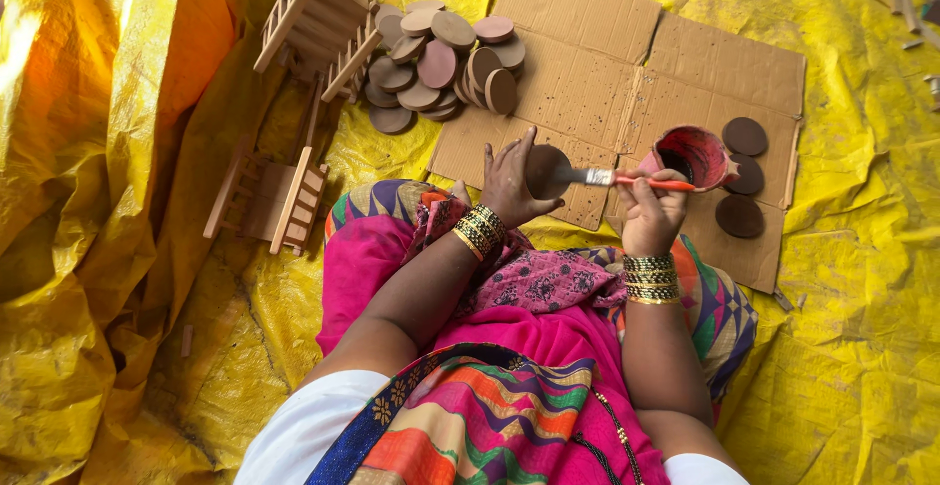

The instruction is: The person sits on a tarp-covered floor and paints round wooden discs with a dark coating using a paintbrush. They dip the brush into a container of dark liquid, brush the coating onto one disc face, then set the finished disc aside and pick up the next unpainted disc from a pile.

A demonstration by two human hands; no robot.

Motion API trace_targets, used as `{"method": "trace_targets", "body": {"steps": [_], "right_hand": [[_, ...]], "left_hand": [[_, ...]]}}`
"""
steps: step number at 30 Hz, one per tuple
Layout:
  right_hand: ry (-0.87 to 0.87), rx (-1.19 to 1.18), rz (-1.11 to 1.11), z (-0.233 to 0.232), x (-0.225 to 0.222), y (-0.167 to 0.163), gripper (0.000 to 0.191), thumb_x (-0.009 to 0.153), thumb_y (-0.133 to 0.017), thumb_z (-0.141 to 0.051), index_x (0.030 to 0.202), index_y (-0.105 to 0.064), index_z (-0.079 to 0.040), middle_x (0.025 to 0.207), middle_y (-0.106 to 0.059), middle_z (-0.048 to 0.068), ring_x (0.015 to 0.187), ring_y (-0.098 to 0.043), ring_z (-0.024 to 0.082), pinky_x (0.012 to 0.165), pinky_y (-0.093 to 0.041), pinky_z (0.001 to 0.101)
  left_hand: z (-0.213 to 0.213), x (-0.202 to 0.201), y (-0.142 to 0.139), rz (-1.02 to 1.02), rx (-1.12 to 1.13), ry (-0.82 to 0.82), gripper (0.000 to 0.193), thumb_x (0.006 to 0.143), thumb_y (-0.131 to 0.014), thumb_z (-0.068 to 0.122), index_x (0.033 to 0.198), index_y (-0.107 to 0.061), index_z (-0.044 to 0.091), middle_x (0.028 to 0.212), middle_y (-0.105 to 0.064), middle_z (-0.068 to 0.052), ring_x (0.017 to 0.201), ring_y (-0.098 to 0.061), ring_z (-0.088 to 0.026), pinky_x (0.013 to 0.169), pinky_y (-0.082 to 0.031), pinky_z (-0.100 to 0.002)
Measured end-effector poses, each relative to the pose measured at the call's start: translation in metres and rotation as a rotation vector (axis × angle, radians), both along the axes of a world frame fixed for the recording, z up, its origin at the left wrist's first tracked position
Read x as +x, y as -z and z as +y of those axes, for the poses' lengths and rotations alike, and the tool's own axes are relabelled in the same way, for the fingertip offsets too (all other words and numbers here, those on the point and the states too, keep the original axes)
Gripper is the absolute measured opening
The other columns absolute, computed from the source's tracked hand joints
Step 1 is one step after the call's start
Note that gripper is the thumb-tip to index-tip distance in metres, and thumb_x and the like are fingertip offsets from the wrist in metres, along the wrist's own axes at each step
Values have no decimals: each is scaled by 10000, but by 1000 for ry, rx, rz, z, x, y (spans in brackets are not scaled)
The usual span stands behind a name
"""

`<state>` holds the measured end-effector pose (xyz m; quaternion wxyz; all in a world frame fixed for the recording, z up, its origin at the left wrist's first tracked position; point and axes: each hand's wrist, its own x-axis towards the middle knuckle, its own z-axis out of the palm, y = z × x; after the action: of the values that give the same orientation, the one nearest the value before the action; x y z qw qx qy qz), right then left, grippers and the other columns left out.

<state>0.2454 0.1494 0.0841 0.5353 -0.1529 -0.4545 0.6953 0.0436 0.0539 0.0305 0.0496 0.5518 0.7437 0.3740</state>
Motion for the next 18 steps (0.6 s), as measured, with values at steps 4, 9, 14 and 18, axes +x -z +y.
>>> {"method": "trace_targets", "body": {"steps": [4, 9, 14, 18], "right_hand": [[-35, -42, 55, -13, -10, 0, 190, 1032, -567, 62, 1131, -516, -93, 1107, -710, 175, 1086, -730, 310, 978, -639, 425], [-41, 3, -54, -27, -5, -1, 217, 1012, -589, 78, 1131, -519, -90, 1100, -684, 139, 1094, -719, 306, 965, -629, 441], [63, 48, 39, -30, -23, -5, 185, 1054, -584, 66, 1134, -521, -89, 1113, -686, 149, 1090, -713, 300, 996, -632, 439], [-25, -7, 29, -49, -35, 1, 197, 1030, -580, 53, 1119, -502, -104, 1125, -695, 155, 1105, -721, 288, 978, -636, 413]], "left_hand": [[-2, 8, 0, 25, -6, 42, 1372, 606, -909, 597, 1619, -110, 130, 1516, -476, -151, 1452, -380, -356, 1222, -36, -690], [-10, -8, -6, 2, -32, 0, 1373, 608, -907, 607, 1615, -104, 132, 1499, -462, -172, 1448, -387, -357, 1226, -37, -676], [-18, 0, -8, 78, -5, 82, 1351, 597, -912, 589, 1610, -130, 157, 1484, -489, -161, 1442, -399, -349, 1233, -16, -681], [-25, -3, -9, 43, -11, 70, 1367, 590, -911, 573, 1614, -111, 149, 1470, -507, -149, 1445, -401, -347, 1222, -13, -700]]}}
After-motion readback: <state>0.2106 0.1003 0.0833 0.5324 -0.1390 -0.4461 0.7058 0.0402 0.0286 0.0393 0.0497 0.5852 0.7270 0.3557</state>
